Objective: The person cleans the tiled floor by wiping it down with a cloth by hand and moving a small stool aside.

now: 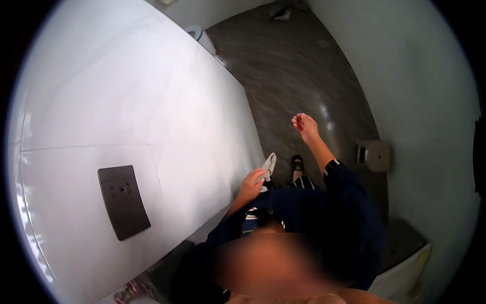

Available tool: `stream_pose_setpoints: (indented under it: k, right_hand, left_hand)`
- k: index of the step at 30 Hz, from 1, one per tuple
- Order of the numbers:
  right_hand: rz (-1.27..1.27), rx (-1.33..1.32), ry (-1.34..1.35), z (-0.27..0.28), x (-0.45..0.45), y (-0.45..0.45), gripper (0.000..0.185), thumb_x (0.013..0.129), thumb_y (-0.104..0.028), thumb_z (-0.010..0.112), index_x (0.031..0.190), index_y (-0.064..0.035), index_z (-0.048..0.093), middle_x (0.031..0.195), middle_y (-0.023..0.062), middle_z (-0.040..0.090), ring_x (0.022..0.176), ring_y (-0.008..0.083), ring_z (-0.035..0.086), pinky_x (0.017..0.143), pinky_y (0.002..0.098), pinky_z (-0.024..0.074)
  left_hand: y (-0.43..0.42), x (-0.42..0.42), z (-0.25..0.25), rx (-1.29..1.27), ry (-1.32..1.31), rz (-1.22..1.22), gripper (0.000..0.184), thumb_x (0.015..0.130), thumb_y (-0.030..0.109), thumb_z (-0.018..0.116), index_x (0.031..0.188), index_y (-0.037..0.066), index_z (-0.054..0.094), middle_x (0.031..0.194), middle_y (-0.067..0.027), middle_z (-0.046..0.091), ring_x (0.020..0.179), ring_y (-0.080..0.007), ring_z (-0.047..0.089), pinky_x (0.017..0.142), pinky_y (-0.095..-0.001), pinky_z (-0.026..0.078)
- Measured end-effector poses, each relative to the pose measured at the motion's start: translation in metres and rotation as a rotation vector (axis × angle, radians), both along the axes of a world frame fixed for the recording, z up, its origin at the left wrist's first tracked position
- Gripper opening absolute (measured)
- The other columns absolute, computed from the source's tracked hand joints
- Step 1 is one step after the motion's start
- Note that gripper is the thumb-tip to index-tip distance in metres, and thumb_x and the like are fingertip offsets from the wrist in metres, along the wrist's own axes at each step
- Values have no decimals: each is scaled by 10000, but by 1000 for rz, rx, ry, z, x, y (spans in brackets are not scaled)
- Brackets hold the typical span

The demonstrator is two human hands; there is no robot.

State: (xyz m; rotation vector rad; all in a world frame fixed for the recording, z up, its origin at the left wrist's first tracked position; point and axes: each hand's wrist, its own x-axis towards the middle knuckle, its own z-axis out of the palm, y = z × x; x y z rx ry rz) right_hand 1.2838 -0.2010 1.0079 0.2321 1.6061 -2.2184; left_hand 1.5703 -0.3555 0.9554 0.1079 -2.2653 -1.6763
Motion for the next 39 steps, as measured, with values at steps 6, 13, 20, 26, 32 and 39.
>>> stream_pose_setpoints:
  k: [6, 13, 20, 26, 32, 39]
  right_hand:
    - [61, -78, 228, 51, -98, -131, 203, 938, -172, 517, 1042, -10, 582, 914, 72, 636, 799, 138, 627, 666, 236, 520]
    - [-94, -51, 1024, 195, -187, -365, 291, 952, -101, 471, 1205, 27, 533, 1145, 103, 588, 1025, 177, 587, 837, 282, 500]
    - [-461, 234, 1780, 200, -225, -453, 372, 888, -24, 474, 1252, 51, 494, 1262, 203, 522, 1178, 342, 504, 1000, 398, 400]
    - [336, 347, 665, -15, -376, -459, 556, 964, -423, 367, 1299, 10, 463, 1361, 156, 458, 1283, 305, 405, 1015, 394, 368]
    - [4, 87, 71, -158, -402, -281, 328, 906, -398, 505, 881, -93, 624, 761, -19, 560, 662, 94, 518, 555, 264, 398]
    - [137, 850, 58, -370, -203, 21, 359, 928, -291, 475, 648, -69, 506, 536, 41, 458, 433, 168, 393, 429, 349, 323]
  left_hand:
    - [-93, -37, 81, 126, -55, 353, 277, 806, 34, 572, 1080, 36, 613, 1139, -184, 599, 1075, -326, 575, 935, -371, 444]
    - [-187, -62, 50, -32, -177, 261, 309, 793, 56, 604, 1102, 57, 608, 1151, -183, 594, 1090, -333, 563, 959, -390, 432]
    - [-116, -36, -52, 25, -466, -63, 347, 793, 76, 621, 1139, 60, 589, 1169, -181, 585, 1106, -331, 553, 972, -397, 422]
    - [-66, -60, -112, 46, -559, -24, 362, 792, 79, 627, 1150, 61, 583, 1174, -181, 582, 1113, -329, 550, 976, -398, 420]
    - [-29, -71, -149, 75, -629, -30, 376, 790, 82, 633, 1162, 62, 577, 1178, -180, 580, 1119, -326, 547, 979, -398, 418]
    - [-19, -64, -158, 47, -544, -68, 394, 789, 86, 640, 1176, 64, 570, 1184, -180, 577, 1126, -324, 544, 983, -398, 416]
